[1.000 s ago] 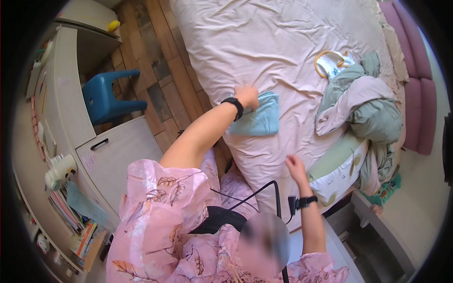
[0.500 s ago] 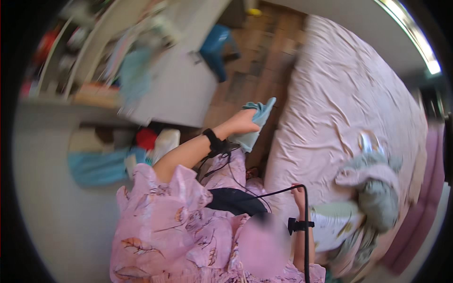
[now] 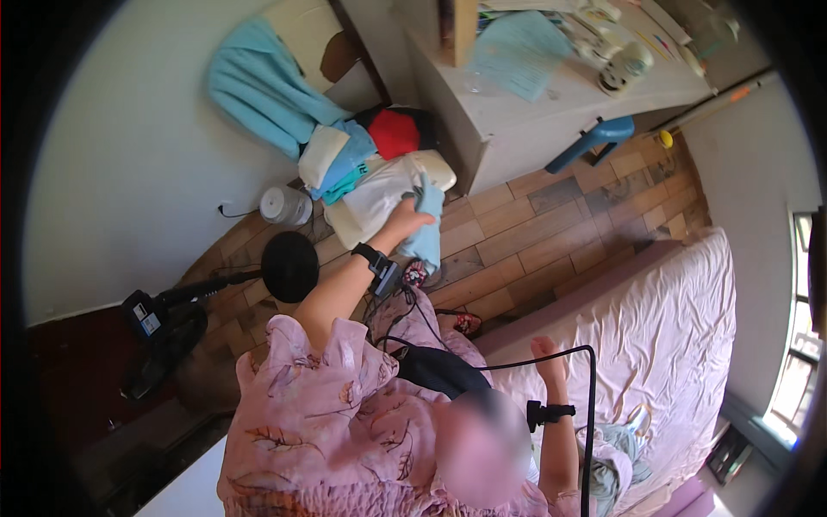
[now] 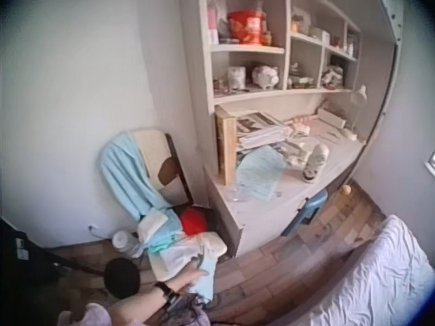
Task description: Folding various pieces of baby clothing and towels on a bed and a chair.
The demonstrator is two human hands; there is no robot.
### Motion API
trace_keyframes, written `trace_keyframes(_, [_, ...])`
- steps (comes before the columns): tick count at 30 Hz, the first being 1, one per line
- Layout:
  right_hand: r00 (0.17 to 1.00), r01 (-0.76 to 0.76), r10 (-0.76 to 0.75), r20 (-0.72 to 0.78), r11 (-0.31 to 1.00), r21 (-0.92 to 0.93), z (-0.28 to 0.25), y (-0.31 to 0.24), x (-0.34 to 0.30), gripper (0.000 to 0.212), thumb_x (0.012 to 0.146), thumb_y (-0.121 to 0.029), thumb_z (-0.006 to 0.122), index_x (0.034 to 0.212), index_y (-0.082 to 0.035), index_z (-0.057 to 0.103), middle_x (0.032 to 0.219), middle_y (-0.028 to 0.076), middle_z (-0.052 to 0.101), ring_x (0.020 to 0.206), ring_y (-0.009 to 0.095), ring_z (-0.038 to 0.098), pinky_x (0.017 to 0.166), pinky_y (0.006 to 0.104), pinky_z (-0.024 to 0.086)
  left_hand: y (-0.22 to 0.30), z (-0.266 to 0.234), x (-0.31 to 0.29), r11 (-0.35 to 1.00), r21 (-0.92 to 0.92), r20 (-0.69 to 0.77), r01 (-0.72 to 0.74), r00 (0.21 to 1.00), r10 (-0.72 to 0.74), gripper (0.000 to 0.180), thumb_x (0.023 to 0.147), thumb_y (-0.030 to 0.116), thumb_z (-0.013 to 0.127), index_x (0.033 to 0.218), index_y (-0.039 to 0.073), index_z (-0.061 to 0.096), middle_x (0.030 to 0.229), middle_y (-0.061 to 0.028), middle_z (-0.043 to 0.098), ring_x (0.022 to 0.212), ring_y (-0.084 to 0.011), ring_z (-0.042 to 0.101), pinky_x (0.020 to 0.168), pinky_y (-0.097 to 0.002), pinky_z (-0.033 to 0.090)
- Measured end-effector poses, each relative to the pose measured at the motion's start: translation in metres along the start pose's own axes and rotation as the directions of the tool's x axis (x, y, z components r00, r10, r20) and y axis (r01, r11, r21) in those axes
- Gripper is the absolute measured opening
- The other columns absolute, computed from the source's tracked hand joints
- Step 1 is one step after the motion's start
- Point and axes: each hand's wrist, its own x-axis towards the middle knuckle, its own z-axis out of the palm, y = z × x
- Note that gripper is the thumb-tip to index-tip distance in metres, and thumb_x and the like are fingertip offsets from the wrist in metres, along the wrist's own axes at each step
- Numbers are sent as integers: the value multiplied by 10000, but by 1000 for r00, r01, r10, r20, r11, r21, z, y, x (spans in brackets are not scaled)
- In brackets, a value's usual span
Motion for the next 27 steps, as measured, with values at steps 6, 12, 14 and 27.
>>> trace_keyframes(6, [987, 142, -142, 80, 990, 11, 48, -44, 38, 190, 790, -188, 567, 908, -44, 603, 817, 153, 623, 766, 276, 615, 678, 340, 480, -10, -89, 60, 854, -493, -346, -166, 938, -17, 502, 630, 198, 693, 1024, -54, 511, 941, -158, 597, 822, -262, 590, 724, -334, 463])
trace_keyframes(12, [975, 158, -155, 156, 987, -7, 80, -77, 58, 168, 790, -180, 569, 878, -40, 602, 822, 145, 623, 775, 268, 619, 676, 327, 484, -37, -162, 118, 815, -519, -556, -260, 826, -91, 526, 651, 210, 690, 1057, -64, 500, 975, -176, 584, 886, -254, 570, 739, -348, 439])
trace_keyframes(14, [979, 161, -152, 139, 986, -53, 82, -89, 60, 165, 784, -176, 578, 876, -41, 603, 817, 142, 622, 775, 259, 621, 674, 322, 485, -67, -167, 139, 943, -311, -590, -116, 802, -96, 539, 657, 229, 683, 1063, -72, 496, 993, -198, 575, 911, -281, 563, 754, -353, 437])
trace_keyframes(27, [912, -342, 336, -236, 939, 16, 29, -81, 15, 248, 804, -270, 537, 897, -47, 597, 859, 162, 618, 835, 334, 578, 717, 393, 457, -154, -139, 119, 793, -496, 108, 353, 931, -347, 475, 775, 370, 569, 1169, 137, 440, 1137, -48, 476, 1006, -219, 478, 804, -377, 379])
